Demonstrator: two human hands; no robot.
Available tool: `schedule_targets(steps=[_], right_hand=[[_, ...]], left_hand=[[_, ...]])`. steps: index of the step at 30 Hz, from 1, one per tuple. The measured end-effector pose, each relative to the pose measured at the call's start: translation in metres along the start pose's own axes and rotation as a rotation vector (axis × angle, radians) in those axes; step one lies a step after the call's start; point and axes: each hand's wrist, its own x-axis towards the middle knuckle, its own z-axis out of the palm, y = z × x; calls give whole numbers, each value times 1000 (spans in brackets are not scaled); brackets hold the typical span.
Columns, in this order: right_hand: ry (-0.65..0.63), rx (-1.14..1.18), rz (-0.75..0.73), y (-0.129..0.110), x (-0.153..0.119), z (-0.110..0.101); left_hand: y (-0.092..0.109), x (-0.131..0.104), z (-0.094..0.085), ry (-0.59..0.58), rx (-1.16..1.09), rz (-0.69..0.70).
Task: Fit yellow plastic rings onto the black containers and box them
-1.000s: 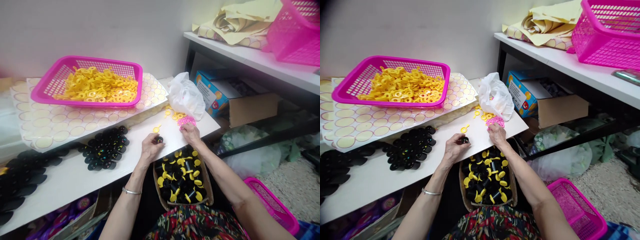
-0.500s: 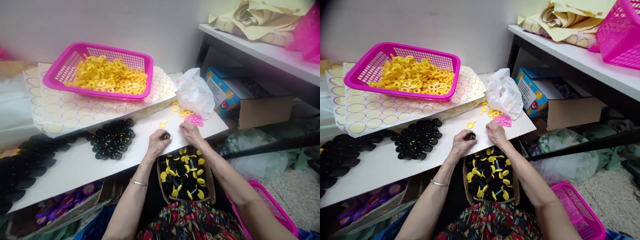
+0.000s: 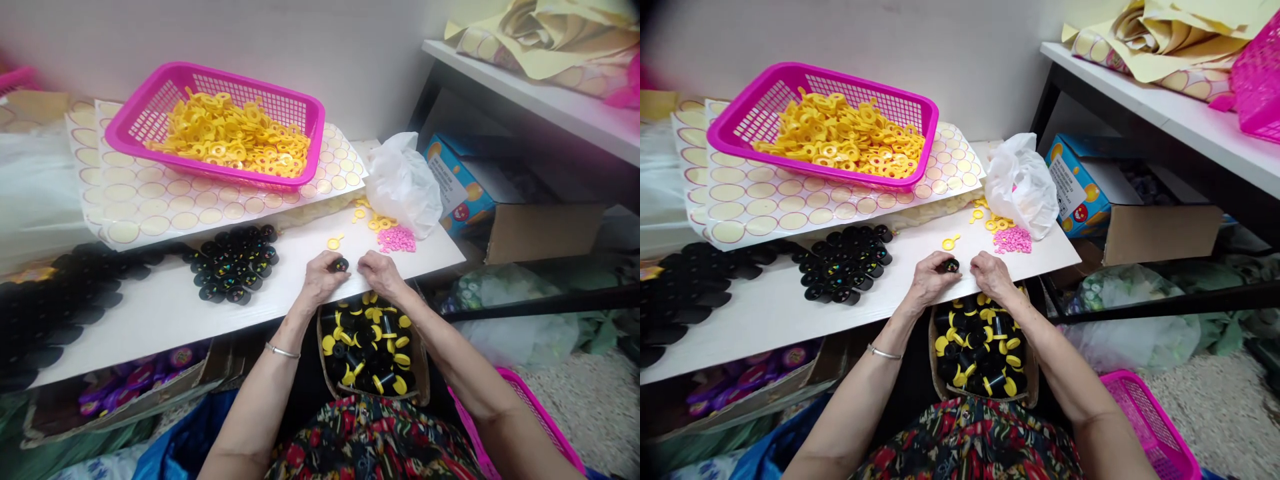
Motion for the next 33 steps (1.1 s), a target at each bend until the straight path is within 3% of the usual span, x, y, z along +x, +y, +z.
schedule_targets(steps=[7, 15, 21, 28, 33], right_hand=[[23, 57, -21, 6, 0, 2], [-147, -232, 97, -12, 8, -7], [-260, -280, 251, -24, 27, -17], [-267, -341, 347, -27, 37, -19], [-203, -233, 390, -22, 40, -23]], left_hand=[[0, 0, 1, 7, -13, -31], [4, 1, 0, 7, -3, -28], [2, 0, 0, 5, -15, -26], [0, 1, 0, -2, -15, -47], [2, 0, 1, 0, -40, -61]])
